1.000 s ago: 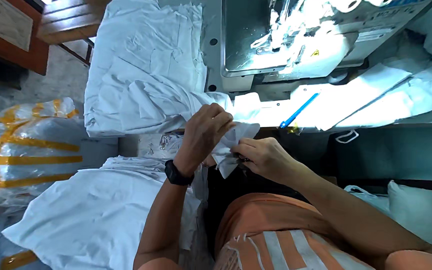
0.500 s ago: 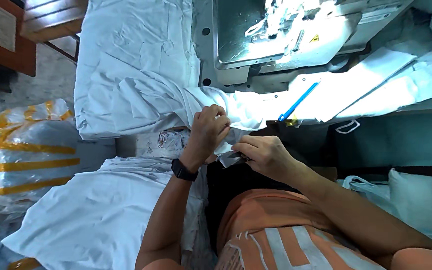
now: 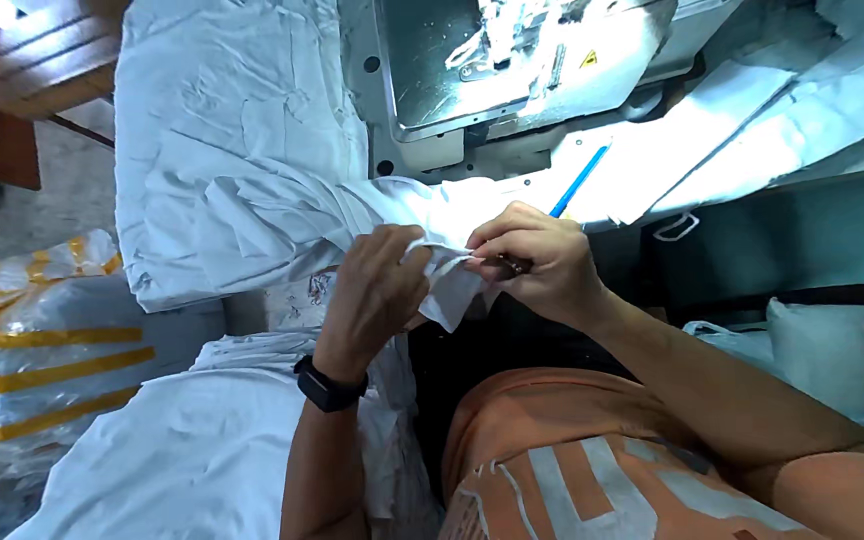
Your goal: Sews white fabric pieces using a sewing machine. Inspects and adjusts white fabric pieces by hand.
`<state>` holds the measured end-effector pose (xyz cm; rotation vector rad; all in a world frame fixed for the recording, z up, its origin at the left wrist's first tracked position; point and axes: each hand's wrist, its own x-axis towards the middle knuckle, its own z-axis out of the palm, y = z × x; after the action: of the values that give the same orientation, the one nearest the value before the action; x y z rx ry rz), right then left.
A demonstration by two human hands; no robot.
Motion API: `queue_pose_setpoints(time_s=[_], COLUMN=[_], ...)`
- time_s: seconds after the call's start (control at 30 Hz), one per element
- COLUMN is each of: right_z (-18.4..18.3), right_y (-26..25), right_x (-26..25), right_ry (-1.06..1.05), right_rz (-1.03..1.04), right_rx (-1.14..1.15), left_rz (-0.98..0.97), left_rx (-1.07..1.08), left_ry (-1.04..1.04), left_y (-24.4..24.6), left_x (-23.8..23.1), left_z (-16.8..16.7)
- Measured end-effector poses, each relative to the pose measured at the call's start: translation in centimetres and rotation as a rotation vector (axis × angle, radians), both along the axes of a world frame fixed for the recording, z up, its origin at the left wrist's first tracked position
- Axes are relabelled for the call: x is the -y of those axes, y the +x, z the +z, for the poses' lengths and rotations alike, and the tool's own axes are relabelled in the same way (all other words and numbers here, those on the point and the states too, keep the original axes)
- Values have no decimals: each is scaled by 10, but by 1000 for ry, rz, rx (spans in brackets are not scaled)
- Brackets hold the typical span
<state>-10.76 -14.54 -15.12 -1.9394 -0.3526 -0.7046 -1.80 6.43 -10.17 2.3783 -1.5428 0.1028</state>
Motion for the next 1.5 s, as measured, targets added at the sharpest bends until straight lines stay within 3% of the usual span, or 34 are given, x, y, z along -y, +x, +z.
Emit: queue_pose_setpoints(time_s=[0.07, 0.27, 0.7, 0.87, 0.97, 1.03, 1.1, 1.23, 1.33, 1.5], right_z=[2, 7, 6, 0, 0, 0, 6, 12, 0, -24], right_y=[0, 0, 6, 5, 8, 7, 3, 2, 9, 7], right_x=[4, 5, -2, 1, 1, 10, 31, 78, 98, 120], right_ry=[57, 170, 354, 376, 372, 221, -121, -615, -720, -762], right_rz=[-9, -45, -121, -74, -27, 46, 6, -334, -426, -331], right_rx=[-52, -155, -243, -228, -211, -242, -299, -643, -767, -412], left_rz=[55, 15, 11, 134, 267, 312, 312, 267, 200, 163], left_rx=[-67, -234, -543, -592, -776, -965, -1027, -820, -608, -532], left_ry=[30, -331, -698, -783, -911, -990, -1008, -860, -662, -536], left_y=[10, 19, 23, 19, 15, 10, 5, -2, 0, 7], left_x=[-10, -15, -11, -6, 0, 6, 13, 37, 67, 94], left_z=[-1, -6, -30, -36, -38, -39, -38, -34, -40, -86])
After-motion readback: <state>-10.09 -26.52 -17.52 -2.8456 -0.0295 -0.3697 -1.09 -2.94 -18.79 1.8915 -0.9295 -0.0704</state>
